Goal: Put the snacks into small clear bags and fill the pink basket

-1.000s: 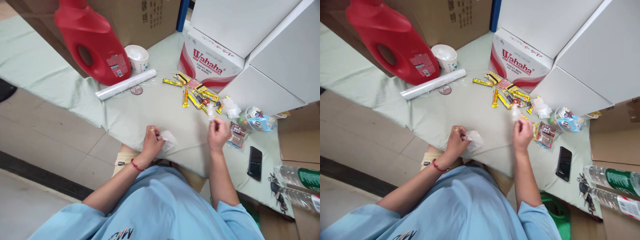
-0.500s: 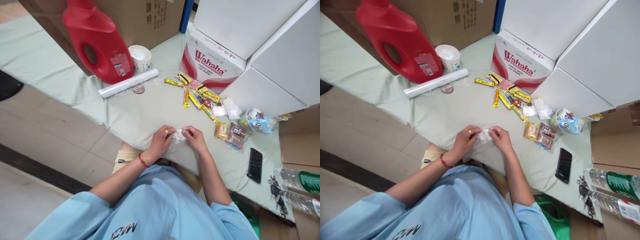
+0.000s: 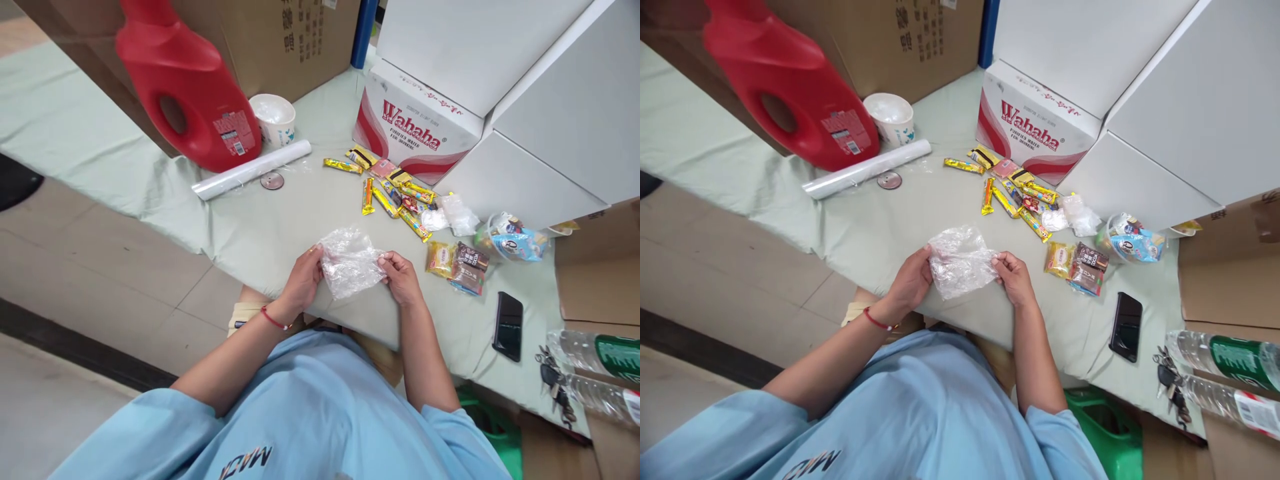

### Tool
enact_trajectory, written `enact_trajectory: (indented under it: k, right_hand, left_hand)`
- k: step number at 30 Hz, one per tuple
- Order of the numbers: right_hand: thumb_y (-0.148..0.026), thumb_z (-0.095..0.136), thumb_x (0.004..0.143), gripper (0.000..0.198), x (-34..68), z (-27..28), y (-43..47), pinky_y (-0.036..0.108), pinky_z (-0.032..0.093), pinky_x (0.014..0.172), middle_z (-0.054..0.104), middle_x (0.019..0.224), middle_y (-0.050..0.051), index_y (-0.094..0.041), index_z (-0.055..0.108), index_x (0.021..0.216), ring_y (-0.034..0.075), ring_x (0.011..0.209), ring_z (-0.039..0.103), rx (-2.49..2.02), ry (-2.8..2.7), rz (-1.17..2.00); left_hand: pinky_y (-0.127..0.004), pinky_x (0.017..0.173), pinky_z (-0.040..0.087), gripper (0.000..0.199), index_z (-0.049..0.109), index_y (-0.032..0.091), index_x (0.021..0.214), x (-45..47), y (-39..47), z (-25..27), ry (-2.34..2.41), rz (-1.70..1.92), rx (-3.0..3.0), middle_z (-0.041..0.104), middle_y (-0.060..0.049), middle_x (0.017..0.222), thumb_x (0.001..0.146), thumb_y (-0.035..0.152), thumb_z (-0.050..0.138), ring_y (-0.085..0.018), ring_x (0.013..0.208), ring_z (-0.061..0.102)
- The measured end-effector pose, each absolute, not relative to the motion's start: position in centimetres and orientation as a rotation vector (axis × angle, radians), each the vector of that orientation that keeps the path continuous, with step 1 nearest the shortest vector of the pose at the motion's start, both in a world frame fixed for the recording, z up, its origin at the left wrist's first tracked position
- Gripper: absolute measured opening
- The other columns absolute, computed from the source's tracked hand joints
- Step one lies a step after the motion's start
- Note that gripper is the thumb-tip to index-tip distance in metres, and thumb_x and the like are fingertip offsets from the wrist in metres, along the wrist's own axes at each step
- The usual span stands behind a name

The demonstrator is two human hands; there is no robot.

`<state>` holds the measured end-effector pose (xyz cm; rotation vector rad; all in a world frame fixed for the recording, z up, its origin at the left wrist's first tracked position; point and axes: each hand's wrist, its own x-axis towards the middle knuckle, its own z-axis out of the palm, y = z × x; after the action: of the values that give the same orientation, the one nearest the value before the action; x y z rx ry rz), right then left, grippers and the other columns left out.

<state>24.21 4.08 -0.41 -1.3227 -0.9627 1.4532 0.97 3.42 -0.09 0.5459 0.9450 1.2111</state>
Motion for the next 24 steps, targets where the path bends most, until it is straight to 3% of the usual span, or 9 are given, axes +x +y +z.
enact_trajectory:
  k: [3, 7, 15, 19, 21, 24]
  right_hand:
    - [-0.056, 0.09, 0.071, 0.041, 24.4, -0.3, 3.9, 0.021, 0.032, 0.046, 0.052, 0.069, -0.007, -0.023, 0.07, 0.085, 0.008, 0.054, 0.036, -1.306, -0.997, 1.457]
    - [-0.057, 0.086, 0.072, 0.041, 24.6, -0.4, 4.0, 0.023, 0.035, 0.049, 0.056, 0.071, -0.005, -0.023, 0.072, 0.089, 0.01, 0.057, 0.039, -1.376, -1.064, 1.375]
    - [-0.048, 0.071, 0.092, 0.029, 24.0, 0.9, 2.3, 0.028, 0.044, 0.064, 0.062, 0.083, 0.0, -0.02, 0.074, 0.099, 0.013, 0.066, 0.049, -1.507, -1.295, 0.748]
    - [-0.045, 0.073, 0.094, 0.037, 22.1, 1.8, 1.3, 0.028, 0.044, 0.061, 0.061, 0.092, 0.0, -0.025, 0.071, 0.125, 0.012, 0.062, 0.046, -1.431, -1.632, 0.598]
    - [-0.044, 0.072, 0.095, 0.042, 21.2, 1.7, 1.4, 0.028, 0.047, 0.063, 0.062, 0.094, 0.0, -0.027, 0.069, 0.133, 0.013, 0.065, 0.051, -1.459, -1.777, 0.557]
    - [-0.037, 0.06, 0.102, 0.024, 20.6, 1.1, 1.9, 0.029, 0.05, 0.072, 0.064, 0.092, 0.003, -0.027, 0.077, 0.115, 0.016, 0.077, 0.062, -1.508, -1.888, 0.535]
  left_hand:
    - [-0.028, 0.066, 0.048, 0.05, 0.065, 0.019, 0.083, 0.5, 3.4, -0.3, 0.95, 1.189, 0.513, 0.066, -0.002, 0.078, 0.079, 0.067, 0.078, -0.017, 0.073, 0.061]
    - [-0.023, 0.063, 0.04, 0.04, 0.059, 0.02, 0.073, 0.3, 3.3, -0.7, 1.055, 1.18, 0.6, 0.057, 0.005, 0.068, 0.07, 0.044, 0.09, -0.011, 0.065, 0.05]
    - [-0.026, 0.065, 0.04, 0.042, 0.053, 0.021, 0.069, 0.5, 2.9, -0.7, 1.026, 1.191, 0.638, 0.053, 0.004, 0.066, 0.079, 0.049, 0.082, -0.012, 0.065, 0.047]
    - [-0.027, 0.067, 0.041, 0.041, 0.056, 0.021, 0.068, 0.6, 2.7, -0.7, 1.023, 1.18, 0.678, 0.054, 0.003, 0.067, 0.082, 0.052, 0.078, -0.013, 0.067, 0.048]
    - [-0.028, 0.068, 0.041, 0.04, 0.057, 0.021, 0.068, 0.6, 2.6, -0.6, 1.014, 1.179, 0.689, 0.055, 0.002, 0.068, 0.084, 0.052, 0.076, -0.014, 0.068, 0.048]
    - [-0.027, 0.067, 0.041, 0.039, 0.057, 0.021, 0.067, 0.4, 2.5, -0.3, 1.011, 1.194, 0.683, 0.053, 0.002, 0.067, 0.083, 0.05, 0.076, -0.013, 0.067, 0.047]
